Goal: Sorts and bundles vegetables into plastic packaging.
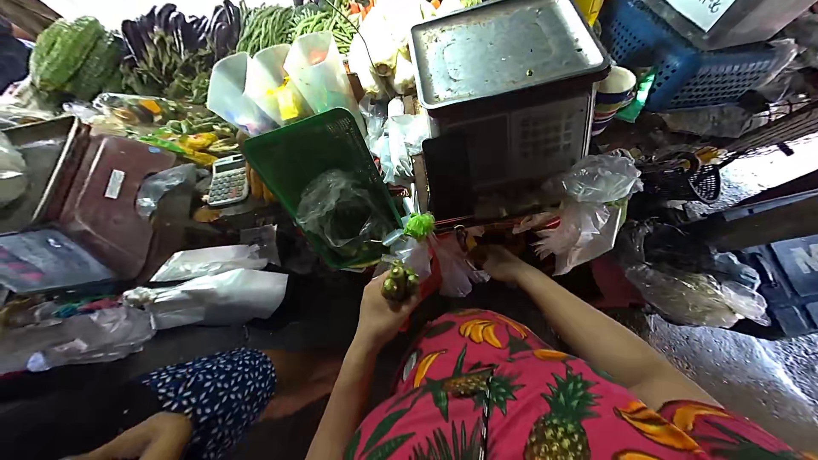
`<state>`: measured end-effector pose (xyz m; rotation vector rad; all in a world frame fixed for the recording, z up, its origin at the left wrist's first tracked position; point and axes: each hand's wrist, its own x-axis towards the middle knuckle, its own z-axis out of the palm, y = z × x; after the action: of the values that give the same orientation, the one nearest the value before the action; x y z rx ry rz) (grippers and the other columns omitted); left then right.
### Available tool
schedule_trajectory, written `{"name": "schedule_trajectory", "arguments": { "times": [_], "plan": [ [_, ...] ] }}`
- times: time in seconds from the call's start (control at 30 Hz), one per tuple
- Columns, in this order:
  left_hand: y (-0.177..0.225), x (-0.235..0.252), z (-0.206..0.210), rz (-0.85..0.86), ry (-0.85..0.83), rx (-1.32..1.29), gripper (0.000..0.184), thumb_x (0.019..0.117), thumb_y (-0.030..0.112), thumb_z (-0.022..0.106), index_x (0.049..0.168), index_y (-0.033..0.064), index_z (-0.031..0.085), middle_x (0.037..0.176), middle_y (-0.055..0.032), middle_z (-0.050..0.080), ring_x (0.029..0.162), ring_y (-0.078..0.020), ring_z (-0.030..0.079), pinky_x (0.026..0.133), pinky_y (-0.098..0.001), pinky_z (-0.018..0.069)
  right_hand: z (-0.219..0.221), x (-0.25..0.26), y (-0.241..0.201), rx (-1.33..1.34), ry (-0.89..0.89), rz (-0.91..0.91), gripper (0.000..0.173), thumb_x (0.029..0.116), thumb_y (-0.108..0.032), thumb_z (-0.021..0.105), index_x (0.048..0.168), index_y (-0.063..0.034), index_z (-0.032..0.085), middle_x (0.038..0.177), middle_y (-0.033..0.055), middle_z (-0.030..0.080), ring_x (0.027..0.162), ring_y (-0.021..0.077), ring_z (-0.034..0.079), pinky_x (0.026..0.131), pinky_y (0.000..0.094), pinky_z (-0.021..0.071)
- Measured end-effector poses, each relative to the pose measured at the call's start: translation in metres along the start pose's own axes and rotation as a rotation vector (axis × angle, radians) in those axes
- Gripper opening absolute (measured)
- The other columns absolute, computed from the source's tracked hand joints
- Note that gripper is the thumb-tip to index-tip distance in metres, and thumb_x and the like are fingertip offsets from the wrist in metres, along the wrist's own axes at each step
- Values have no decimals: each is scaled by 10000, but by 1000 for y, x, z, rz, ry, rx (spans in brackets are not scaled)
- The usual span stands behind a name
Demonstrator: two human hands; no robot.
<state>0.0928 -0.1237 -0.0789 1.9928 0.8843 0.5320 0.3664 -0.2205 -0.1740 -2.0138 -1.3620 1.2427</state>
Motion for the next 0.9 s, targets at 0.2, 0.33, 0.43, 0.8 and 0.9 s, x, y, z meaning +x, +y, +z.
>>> {"name": "schedule_trajectory", "arguments": {
  "times": [0.2,0.33,0.43,0.8,0.9],
  "plan": [
    [8,-10,25,-88,-59,-1,230,778,170,787,975,78,712,866,52,711,801,9,666,772,-213,574,46,49,21,-39,54,60,426,1072,-288,476,1419,-70,595,1402,183,618,1333,339,567,1141,550,418],
    [-2,-7,41,-51,-196,181,314,823,223,773,1093,74,714,952,-31,734,878,-119,703,830,-364,595,42,26,9,-47,80,169,653,1000,-445,599,1496,-40,477,1403,228,595,1312,389,569,1099,604,436],
    [-1,6,70,-30,-477,385,683,857,210,762,1498,170,528,1179,-126,731,1092,-300,701,973,-563,539,52,0,15,-39,71,177,900,900,-463,723,1577,-27,320,1498,250,494,1355,397,524,1114,591,427],
    [-13,21,107,-258,-722,824,479,930,323,682,1269,-11,628,1196,-249,680,1139,-438,650,930,-651,502,22,6,31,160,288,62,559,1002,-237,640,1493,-26,476,1476,219,521,1368,334,518,1156,468,426],
    [-13,21,106,-250,-771,669,712,888,340,733,1517,129,474,1312,-198,654,1217,-396,628,1001,-640,487,27,47,55,-32,282,25,558,981,-322,682,1458,-62,552,1487,201,531,1411,380,463,1180,562,352]
  ]
}}
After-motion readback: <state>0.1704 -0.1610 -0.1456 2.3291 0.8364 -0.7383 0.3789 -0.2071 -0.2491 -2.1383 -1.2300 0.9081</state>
